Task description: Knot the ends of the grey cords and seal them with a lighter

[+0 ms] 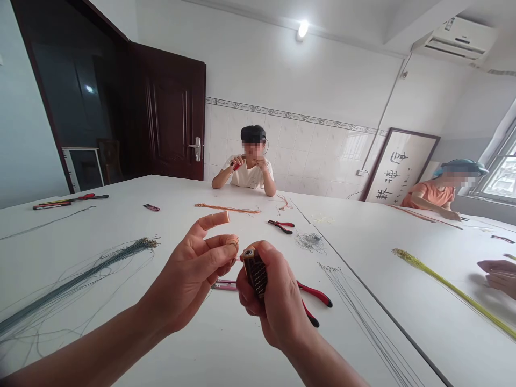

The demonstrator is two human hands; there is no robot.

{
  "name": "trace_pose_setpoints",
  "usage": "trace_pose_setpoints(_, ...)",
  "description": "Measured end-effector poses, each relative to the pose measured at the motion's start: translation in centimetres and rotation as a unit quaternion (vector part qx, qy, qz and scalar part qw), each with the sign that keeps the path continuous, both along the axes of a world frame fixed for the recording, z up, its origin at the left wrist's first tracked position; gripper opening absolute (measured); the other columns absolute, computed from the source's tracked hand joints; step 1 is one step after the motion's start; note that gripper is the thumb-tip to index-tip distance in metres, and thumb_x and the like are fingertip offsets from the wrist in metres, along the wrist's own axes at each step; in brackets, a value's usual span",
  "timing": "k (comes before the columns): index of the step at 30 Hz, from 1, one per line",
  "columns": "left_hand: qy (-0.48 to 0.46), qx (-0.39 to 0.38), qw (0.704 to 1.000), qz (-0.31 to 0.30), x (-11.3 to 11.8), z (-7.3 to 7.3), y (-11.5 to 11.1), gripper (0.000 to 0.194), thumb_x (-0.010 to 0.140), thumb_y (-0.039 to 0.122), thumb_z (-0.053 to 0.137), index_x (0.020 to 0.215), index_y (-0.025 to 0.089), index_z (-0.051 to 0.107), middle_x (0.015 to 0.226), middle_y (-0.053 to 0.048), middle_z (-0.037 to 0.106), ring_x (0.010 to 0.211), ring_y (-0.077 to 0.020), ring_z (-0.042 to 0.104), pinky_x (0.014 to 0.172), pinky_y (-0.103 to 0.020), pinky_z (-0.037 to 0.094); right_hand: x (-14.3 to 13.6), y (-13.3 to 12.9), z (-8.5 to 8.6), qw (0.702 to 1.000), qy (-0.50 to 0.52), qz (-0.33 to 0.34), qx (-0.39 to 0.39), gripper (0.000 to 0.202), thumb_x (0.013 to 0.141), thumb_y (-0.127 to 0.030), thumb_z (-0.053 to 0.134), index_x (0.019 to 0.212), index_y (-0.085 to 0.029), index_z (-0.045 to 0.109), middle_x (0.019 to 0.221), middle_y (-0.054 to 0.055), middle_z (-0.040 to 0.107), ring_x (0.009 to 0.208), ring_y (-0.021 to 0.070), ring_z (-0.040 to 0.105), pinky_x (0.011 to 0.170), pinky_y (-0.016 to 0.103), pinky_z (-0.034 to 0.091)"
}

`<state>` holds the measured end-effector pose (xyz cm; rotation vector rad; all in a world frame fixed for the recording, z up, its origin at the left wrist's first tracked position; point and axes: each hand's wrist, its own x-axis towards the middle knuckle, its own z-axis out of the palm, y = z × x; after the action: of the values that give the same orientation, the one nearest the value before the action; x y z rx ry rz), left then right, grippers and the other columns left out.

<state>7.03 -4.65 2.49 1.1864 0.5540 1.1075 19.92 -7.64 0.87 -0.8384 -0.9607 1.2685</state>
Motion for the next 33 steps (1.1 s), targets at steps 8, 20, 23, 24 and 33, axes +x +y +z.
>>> trace_pose_setpoints(8, -0.043, 0.021, 0.998, -0.03, 0.45, 0.02, -0.2, 0.04, 0.081, 0.013, 0.064, 0.113, 0.025, 0.044, 0.068, 0.008, 0.058, 0.062, -0.0033, 0.05, 0.065, -0.019, 0.041, -0.08, 0.08, -0.04, 0.999, 0.017, 0.025, 0.009, 0.026, 0.082, -0.042, 0.04, 0.071, -0.02, 0.05, 0.039, -0.006, 0.044, 0.035, 0.0068, 0.027, 0.036, 0.018, 0.019)
trace_pose_setpoints(20, -0.029, 0.022, 0.999, -0.023, 0.48, 0.0, -0.27, 0.037, 0.082, 0.014, 0.064, 0.112, 0.024, 0.044, 0.069, 0.007, 0.059, 0.066, -0.0048, 0.054, 0.069, -0.02, 0.045, -0.38, 0.04, -0.12, 1.0, 0.009, 0.023, 0.019, 0.026, 0.084, -0.042, 0.038, 0.073, -0.021, 0.047, 0.037, -0.007, 0.042, 0.033, 0.0068, 0.026, 0.036, 0.018, 0.022)
trace_pose_setpoints(23, -0.026, 0.021, 0.999, -0.025, 0.5, -0.02, -0.27, 0.037, 0.082, 0.014, 0.063, 0.112, 0.025, 0.044, 0.07, 0.007, 0.06, 0.066, -0.0049, 0.054, 0.068, -0.019, 0.044, -0.44, -0.04, -0.08, 1.0, 0.003, 0.023, 0.016, 0.026, 0.084, -0.043, 0.038, 0.073, -0.021, 0.046, 0.037, -0.007, 0.042, 0.033, 0.0068, 0.027, 0.036, 0.017, 0.022)
trace_pose_setpoints(24, -0.026, 0.021, 0.999, -0.024, 0.51, -0.02, -0.25, 0.036, 0.082, 0.014, 0.063, 0.112, 0.025, 0.045, 0.07, 0.007, 0.06, 0.066, -0.005, 0.054, 0.068, -0.019, 0.044, -0.44, -0.07, -0.07, 1.0, 0.002, 0.022, 0.015, 0.026, 0.084, -0.042, 0.038, 0.073, -0.021, 0.046, 0.037, -0.006, 0.042, 0.033, 0.0068, 0.027, 0.035, 0.017, 0.022)
trace_pose_setpoints(33, -0.015, 0.032, 0.999, -0.021, 0.48, -0.11, -0.04, 0.038, 0.082, 0.016, 0.063, 0.113, 0.025, 0.043, 0.07, 0.006, 0.061, 0.068, -0.0076, 0.056, 0.069, -0.023, 0.044, -0.44, -0.18, -0.18, 1.0, -0.004, 0.014, 0.012, 0.025, 0.084, -0.041, 0.037, 0.071, -0.021, 0.045, 0.038, -0.006, 0.043, 0.034, 0.0068, 0.027, 0.035, 0.017, 0.023)
